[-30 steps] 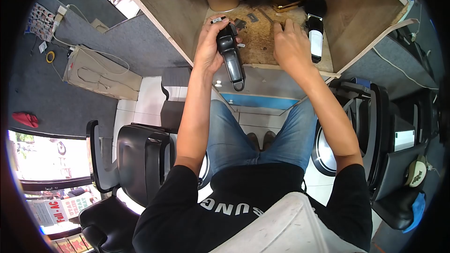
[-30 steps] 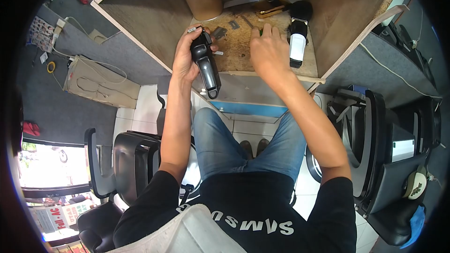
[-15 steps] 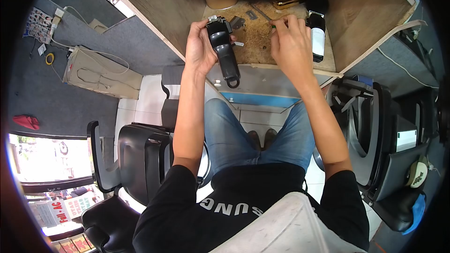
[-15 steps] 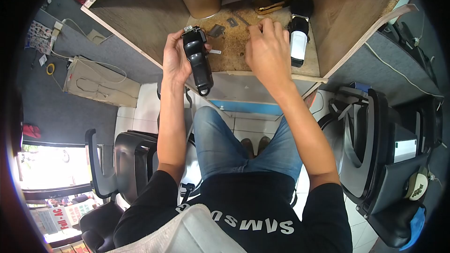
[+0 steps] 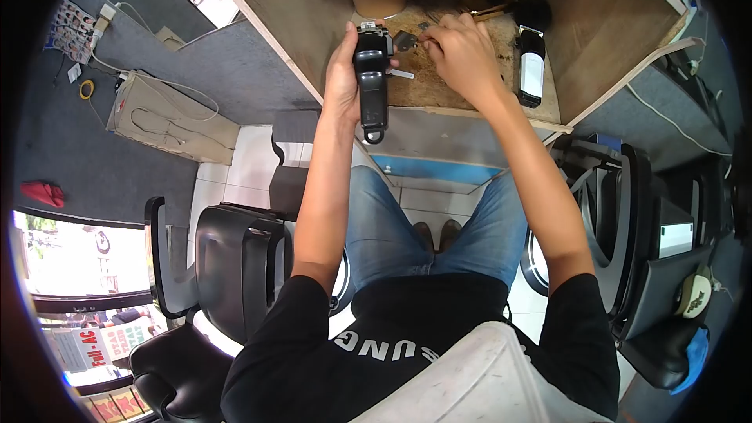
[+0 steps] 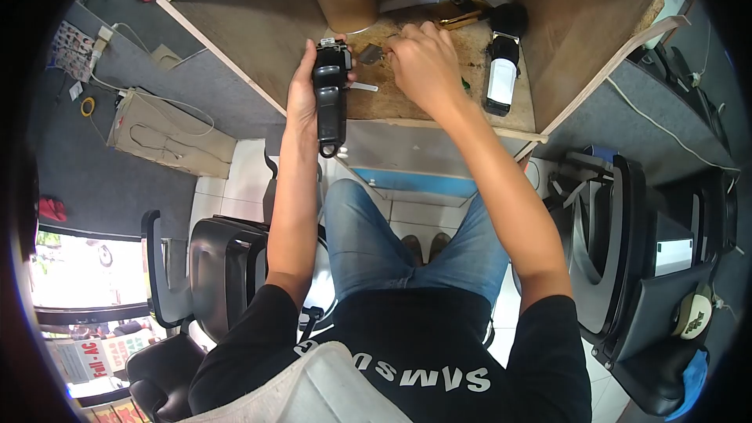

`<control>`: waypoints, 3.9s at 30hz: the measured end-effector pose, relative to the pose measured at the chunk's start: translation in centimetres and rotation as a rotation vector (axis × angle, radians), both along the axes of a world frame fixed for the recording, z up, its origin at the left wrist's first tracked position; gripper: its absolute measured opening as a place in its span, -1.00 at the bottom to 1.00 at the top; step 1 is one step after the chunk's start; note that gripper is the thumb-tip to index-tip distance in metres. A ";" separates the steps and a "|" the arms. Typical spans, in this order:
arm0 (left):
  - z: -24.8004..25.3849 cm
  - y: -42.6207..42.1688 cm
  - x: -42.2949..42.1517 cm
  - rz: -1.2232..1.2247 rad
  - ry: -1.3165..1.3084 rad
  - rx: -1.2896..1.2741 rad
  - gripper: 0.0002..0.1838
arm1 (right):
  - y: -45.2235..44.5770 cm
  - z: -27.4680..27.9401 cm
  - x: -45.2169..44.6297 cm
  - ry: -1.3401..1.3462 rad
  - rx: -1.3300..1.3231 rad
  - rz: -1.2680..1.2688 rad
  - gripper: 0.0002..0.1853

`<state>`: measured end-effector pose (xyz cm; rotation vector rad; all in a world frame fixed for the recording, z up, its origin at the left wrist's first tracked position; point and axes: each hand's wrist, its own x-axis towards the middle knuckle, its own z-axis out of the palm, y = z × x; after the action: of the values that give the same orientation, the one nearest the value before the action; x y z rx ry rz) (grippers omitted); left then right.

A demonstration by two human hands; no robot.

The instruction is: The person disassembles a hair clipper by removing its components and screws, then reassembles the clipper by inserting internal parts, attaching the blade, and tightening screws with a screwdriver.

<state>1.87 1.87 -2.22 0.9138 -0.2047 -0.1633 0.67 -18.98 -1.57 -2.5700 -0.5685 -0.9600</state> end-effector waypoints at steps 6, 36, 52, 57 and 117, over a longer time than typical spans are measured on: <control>-0.2 0.2 0.0 -0.022 -0.020 0.027 -0.39 | -0.4 -0.4 2.8 0.050 -0.080 -0.067 -0.81; -0.1 -0.2 -0.5 -0.152 -0.007 -0.040 -0.47 | -0.1 -1.0 3.7 -0.023 0.038 -0.083 -0.69; 0.9 -2.1 -2.2 -0.016 -0.177 0.125 -0.52 | 0.7 0.6 -2.2 0.495 1.019 0.288 -0.76; 0.6 -2.4 -2.5 -0.029 -0.220 0.155 -0.52 | 0.0 0.0 -2.8 0.479 1.363 0.427 -0.80; 0.9 -2.7 -3.0 -0.025 -0.121 0.450 -0.34 | 1.5 0.0 -3.9 0.550 1.228 0.571 -0.76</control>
<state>-1.09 -0.80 -1.28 1.3711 -0.2986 -0.1813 -3.21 -17.53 -1.58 -1.3250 -0.3315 -0.2006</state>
